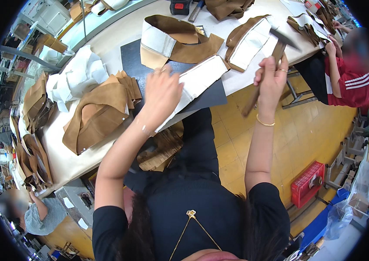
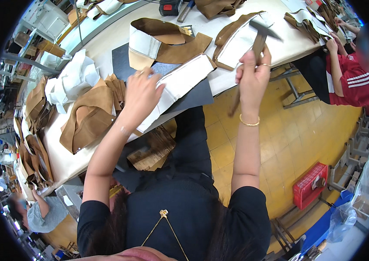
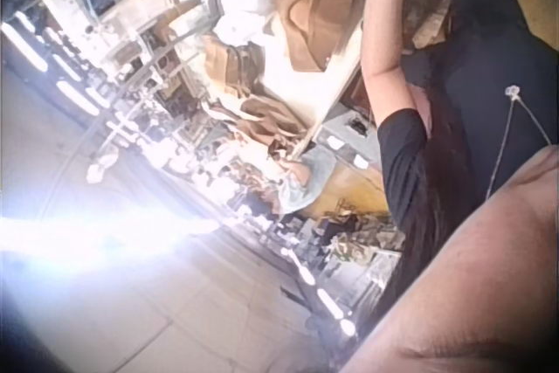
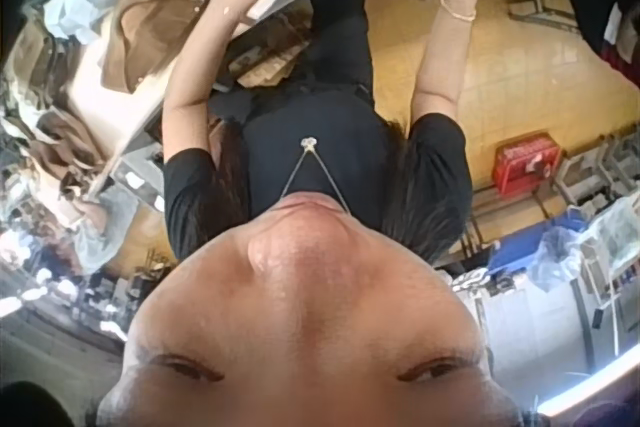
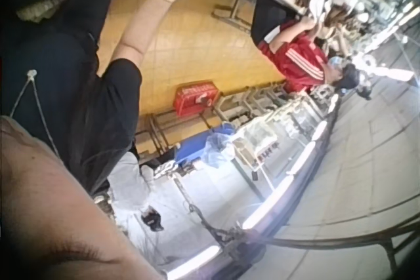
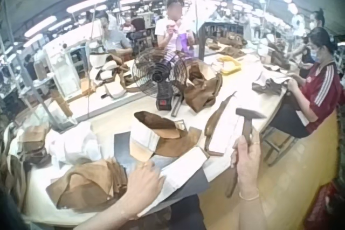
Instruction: The person uses a wooden mallet to tap the edges of white and brown leather pieces on a workbench. They repeatedly pick up, align, and tap the pieces, then place them into a pile.
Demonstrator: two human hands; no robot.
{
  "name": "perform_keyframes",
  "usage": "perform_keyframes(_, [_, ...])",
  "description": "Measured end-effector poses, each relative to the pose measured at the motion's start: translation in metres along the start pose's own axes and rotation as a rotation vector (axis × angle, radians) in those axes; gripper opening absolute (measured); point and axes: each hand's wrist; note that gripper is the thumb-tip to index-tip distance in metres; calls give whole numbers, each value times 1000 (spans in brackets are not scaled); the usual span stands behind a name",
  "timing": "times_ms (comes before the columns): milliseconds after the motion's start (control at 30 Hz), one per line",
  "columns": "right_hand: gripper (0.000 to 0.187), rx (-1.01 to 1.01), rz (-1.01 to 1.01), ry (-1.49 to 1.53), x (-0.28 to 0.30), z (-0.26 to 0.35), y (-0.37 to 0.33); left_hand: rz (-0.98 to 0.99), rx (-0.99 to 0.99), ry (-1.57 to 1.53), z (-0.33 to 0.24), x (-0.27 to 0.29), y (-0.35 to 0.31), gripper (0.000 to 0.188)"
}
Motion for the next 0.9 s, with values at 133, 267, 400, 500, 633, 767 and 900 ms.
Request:
perform_keyframes(133, [41, -166, 141, -469, 16, -9, -3, 5, -27, -277, -3, -49, 76, 26])
perform_keyframes(267, [38, -121, 376, -935, 17, -42, -25, -24, 15, -413, -2, -89, 103, 27])
perform_keyframes(400, [35, 43, 352, -922, 5, -47, -31, 181, 70, -531, -1, -69, 91, 22])
perform_keyframes(500, [36, 47, 404, -986, -13, -44, -25, 160, 64, -484, 0, -69, 80, 25])
perform_keyframes(633, [36, -10, 501, -1166, -20, -59, -23, 58, 35, -480, -3, -79, 88, 24])
perform_keyframes(767, [35, 14, 478, -1161, -19, -62, -22, -3, -18, -465, -6, -86, 88, 18])
perform_keyframes(900, [34, 76, 431, -1140, -23, -51, -15, -173, -164, -167, -17, -94, 78, 12])
Point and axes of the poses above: each hand's wrist, its own y-axis towards the middle knuckle, its own x-axis out of the back of the hand, z = x × y, and after that the axes turned 7 degrees about z, right-handed
